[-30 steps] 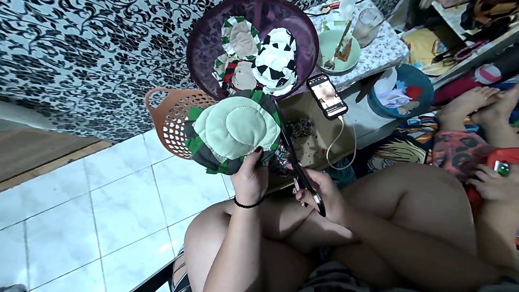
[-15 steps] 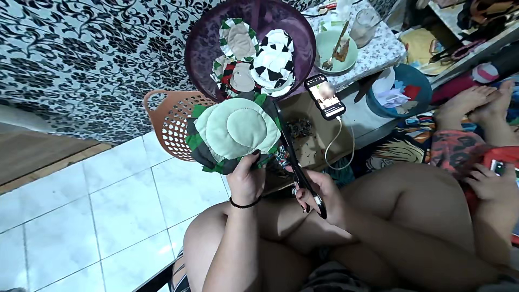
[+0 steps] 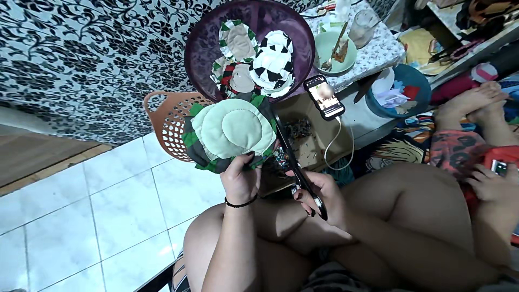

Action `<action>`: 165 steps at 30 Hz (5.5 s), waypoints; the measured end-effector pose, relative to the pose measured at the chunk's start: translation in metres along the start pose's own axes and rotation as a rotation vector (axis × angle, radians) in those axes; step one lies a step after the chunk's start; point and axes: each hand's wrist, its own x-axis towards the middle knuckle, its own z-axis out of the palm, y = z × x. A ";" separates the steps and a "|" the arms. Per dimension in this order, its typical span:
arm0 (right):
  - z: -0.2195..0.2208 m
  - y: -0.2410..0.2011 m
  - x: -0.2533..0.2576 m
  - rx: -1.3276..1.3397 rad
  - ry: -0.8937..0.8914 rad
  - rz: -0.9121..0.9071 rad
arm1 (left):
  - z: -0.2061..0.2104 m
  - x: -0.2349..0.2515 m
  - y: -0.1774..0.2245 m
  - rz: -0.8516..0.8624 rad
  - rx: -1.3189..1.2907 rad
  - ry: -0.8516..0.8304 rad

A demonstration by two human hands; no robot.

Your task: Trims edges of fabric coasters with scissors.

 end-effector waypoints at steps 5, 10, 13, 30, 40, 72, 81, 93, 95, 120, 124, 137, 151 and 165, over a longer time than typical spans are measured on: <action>0.000 0.000 -0.001 -0.021 0.003 -0.016 | -0.004 0.004 0.006 -0.031 0.018 -0.004; 0.004 0.002 -0.002 -0.042 0.035 -0.001 | -0.014 0.009 0.016 -0.141 -0.124 -0.169; 0.004 0.001 -0.001 -0.037 0.045 0.057 | -0.018 0.015 0.022 -0.207 -0.237 -0.183; 0.013 0.005 -0.003 -0.100 -0.022 0.180 | -0.023 0.026 0.029 0.223 0.596 0.084; 0.013 0.023 -0.008 0.035 -0.264 0.040 | -0.020 0.025 0.031 0.187 0.353 0.076; 0.000 0.004 0.002 -0.003 -0.012 0.011 | -0.014 0.013 0.028 0.060 0.267 -0.079; 0.001 0.002 0.001 0.011 0.029 -0.015 | -0.017 0.016 0.032 0.080 0.263 -0.055; 0.005 0.002 -0.003 -0.003 0.062 -0.009 | -0.020 0.017 0.040 0.004 0.186 -0.067; 0.006 0.002 -0.003 0.005 0.058 0.001 | -0.023 0.019 0.041 -0.029 0.011 -0.141; 0.011 0.011 -0.007 0.016 -0.132 -0.022 | -0.002 0.015 0.015 -0.162 -0.427 -0.028; 0.012 0.012 -0.009 0.110 -0.240 0.017 | 0.003 0.013 0.015 -0.160 -0.394 0.022; 0.007 0.005 -0.002 0.179 -0.127 0.037 | 0.000 0.003 0.011 -0.072 -0.236 -0.111; 0.004 -0.001 -0.004 0.128 -0.109 0.063 | -0.017 0.007 0.011 0.022 -0.386 -0.144; 0.010 -0.002 -0.014 -0.004 -0.106 -0.009 | -0.034 0.021 0.012 0.033 -0.455 -0.113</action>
